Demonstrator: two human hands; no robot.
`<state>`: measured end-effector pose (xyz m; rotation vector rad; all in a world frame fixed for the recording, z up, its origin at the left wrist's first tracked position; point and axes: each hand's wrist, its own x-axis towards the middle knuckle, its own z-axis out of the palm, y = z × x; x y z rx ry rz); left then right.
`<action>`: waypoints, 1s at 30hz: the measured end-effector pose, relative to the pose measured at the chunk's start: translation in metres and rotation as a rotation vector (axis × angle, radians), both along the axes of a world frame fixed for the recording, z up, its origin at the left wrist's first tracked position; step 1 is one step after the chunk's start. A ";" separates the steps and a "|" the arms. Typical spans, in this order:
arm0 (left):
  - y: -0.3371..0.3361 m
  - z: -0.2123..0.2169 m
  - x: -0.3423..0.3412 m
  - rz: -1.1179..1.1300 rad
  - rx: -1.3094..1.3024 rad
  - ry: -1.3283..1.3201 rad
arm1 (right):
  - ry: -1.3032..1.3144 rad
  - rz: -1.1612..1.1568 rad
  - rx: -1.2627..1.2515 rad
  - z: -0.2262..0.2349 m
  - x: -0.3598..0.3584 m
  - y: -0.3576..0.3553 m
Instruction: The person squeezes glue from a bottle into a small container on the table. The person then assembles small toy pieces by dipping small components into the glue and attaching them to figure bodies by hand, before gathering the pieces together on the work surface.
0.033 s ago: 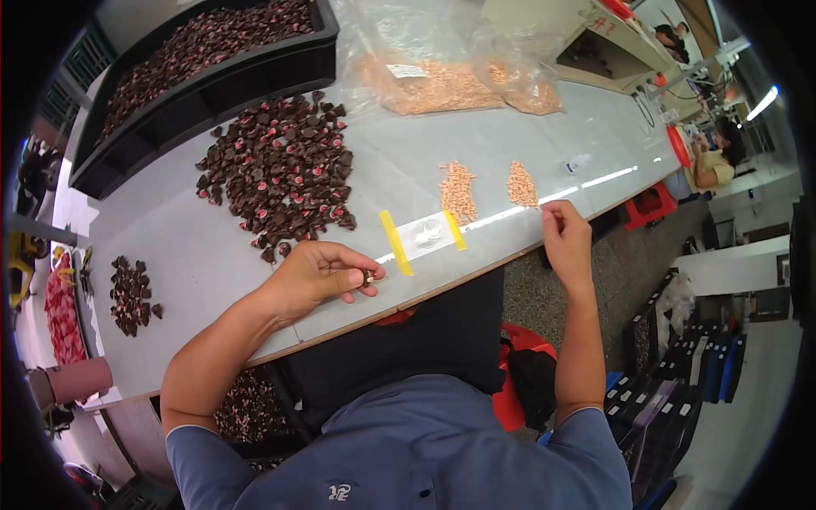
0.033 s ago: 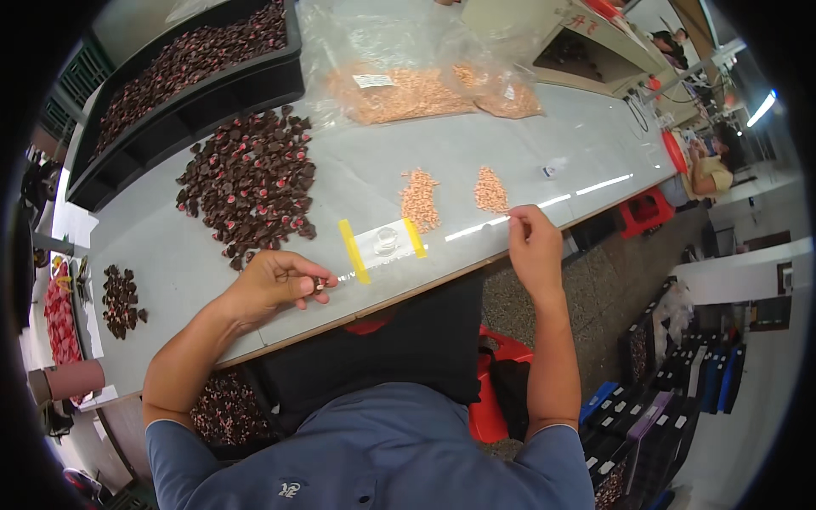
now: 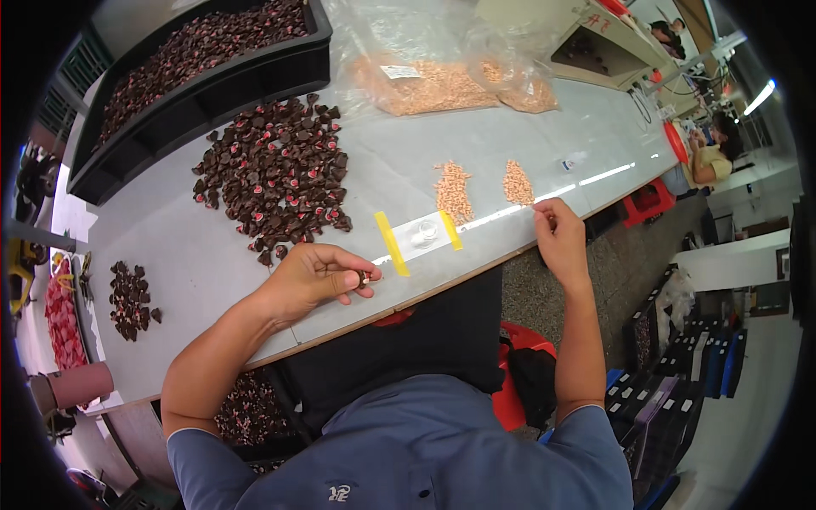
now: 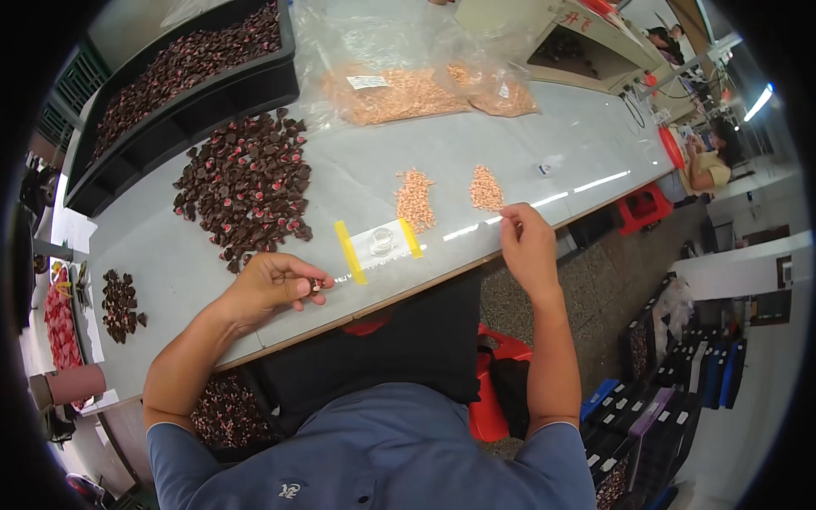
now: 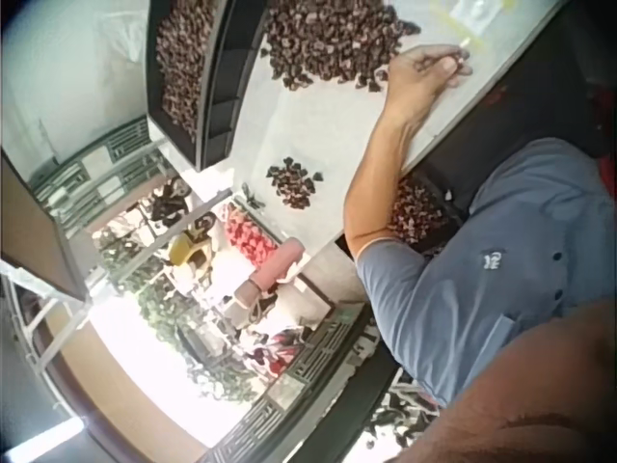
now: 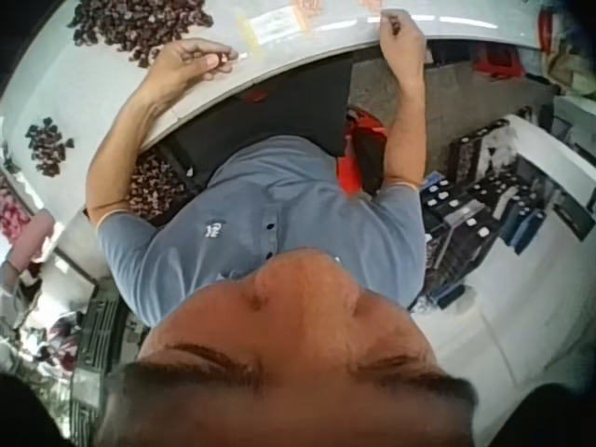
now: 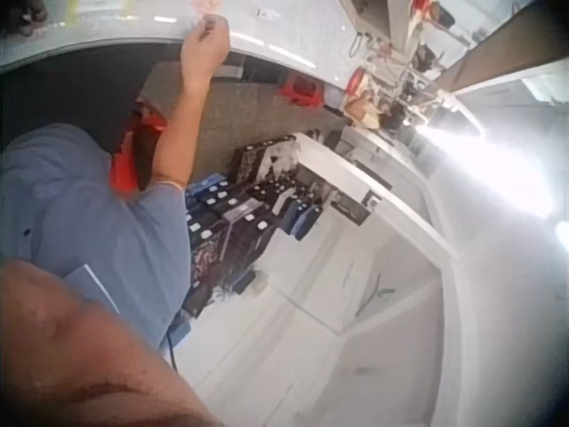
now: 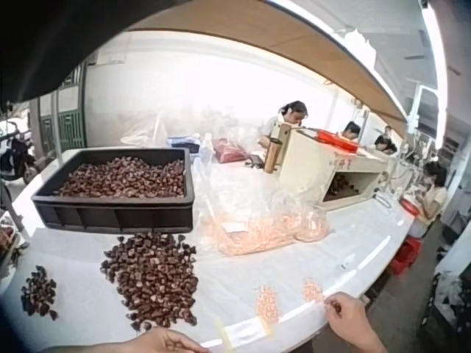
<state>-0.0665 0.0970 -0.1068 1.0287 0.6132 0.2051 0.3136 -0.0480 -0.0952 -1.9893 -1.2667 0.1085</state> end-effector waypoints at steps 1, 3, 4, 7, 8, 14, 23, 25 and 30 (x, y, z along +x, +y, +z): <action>0.000 0.000 0.002 -0.017 0.004 -0.004 | -0.091 0.064 -0.098 -0.001 0.000 0.003; 0.000 0.001 0.002 -0.009 0.006 0.015 | -0.078 0.061 -0.132 -0.005 0.001 0.007; 0.001 -0.002 0.002 -0.010 -0.003 0.010 | -0.134 0.071 -0.145 -0.007 0.000 0.010; 0.001 0.001 0.004 -0.010 -0.005 0.018 | -0.194 0.057 -0.184 -0.010 -0.001 0.020; 0.000 0.001 0.004 -0.008 -0.005 0.020 | -0.201 0.025 -0.214 -0.011 -0.001 0.022; 0.000 0.002 0.003 -0.014 -0.005 0.026 | -0.210 -0.098 -0.307 -0.011 -0.002 0.037; 0.000 0.002 -0.001 -0.018 -0.024 0.027 | -0.159 -0.059 -0.363 -0.003 -0.012 0.044; 0.000 0.003 0.000 -0.017 -0.043 -0.017 | -0.072 0.000 -0.235 -0.002 -0.021 0.036; 0.006 0.006 0.009 -0.138 -0.037 -0.003 | 0.085 0.140 -0.008 0.015 -0.084 0.022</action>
